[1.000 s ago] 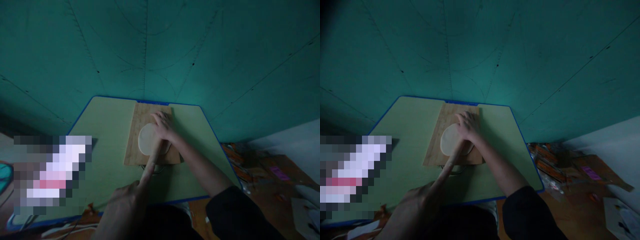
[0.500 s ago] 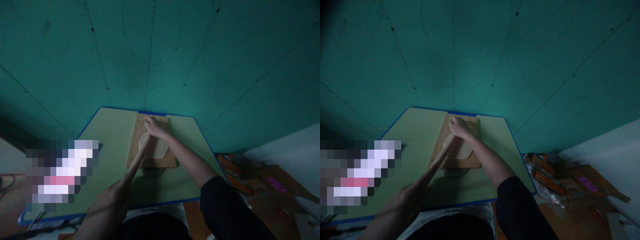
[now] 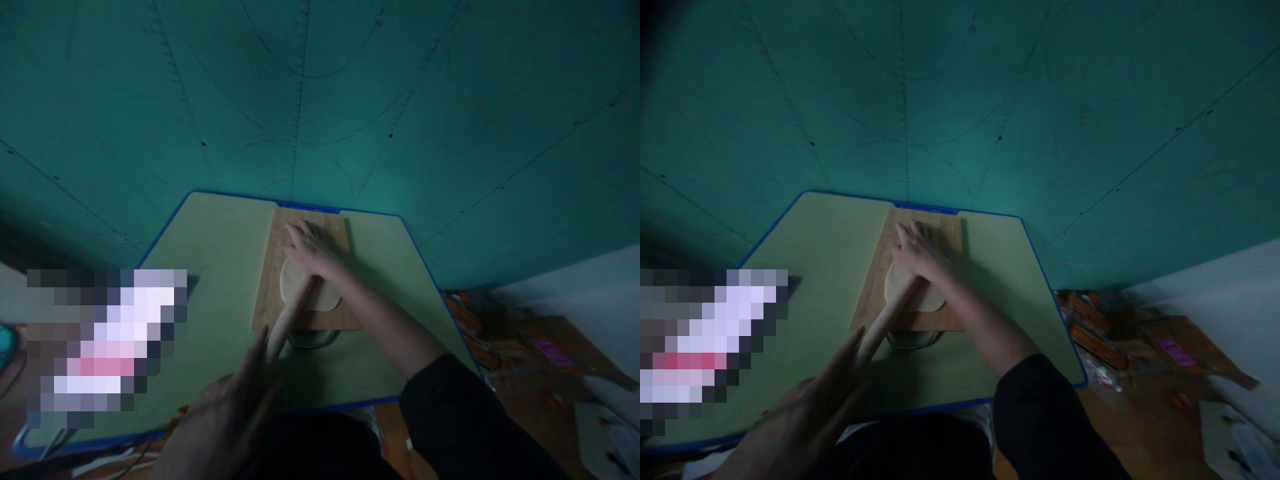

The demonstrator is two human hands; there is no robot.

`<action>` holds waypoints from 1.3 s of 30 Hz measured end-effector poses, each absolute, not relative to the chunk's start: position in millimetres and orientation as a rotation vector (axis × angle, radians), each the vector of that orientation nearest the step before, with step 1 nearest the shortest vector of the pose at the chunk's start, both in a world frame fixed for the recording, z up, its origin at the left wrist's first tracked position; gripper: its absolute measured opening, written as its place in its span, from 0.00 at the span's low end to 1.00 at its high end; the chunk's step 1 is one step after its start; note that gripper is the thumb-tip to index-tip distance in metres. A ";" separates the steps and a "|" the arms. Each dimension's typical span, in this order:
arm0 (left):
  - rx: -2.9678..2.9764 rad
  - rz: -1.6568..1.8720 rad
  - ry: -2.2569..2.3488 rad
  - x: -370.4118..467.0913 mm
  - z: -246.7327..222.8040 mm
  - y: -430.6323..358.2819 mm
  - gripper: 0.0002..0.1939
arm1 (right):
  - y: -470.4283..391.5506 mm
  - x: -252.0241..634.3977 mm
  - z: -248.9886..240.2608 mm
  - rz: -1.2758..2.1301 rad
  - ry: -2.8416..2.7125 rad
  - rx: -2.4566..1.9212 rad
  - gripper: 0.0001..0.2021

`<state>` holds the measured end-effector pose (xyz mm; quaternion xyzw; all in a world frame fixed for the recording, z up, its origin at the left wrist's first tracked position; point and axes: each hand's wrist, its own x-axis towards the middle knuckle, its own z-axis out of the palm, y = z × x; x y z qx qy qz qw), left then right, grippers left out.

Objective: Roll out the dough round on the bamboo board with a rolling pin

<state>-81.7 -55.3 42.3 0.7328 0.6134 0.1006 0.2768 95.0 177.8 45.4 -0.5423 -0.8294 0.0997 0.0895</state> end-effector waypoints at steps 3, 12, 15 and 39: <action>1.971 0.244 1.656 -77.1 47.2 -57.6 0.24 | 169.8 111.3 46.6 0.329 -2.486 -1.604 0.30; 2.004 0.242 1.567 -52.9 43.7 -69.9 0.20 | 132.5 161.8 37.5 0.374 -2.371 -1.756 0.32; 2.026 0.293 1.570 -50.4 45.5 -69.5 0.20 | 128.7 167.2 40.0 0.354 -2.408 -1.757 0.31; 1.984 0.285 1.632 -68.5 41.7 -61.7 0.21 | 157.3 117.7 47.8 0.238 -2.573 -1.555 0.29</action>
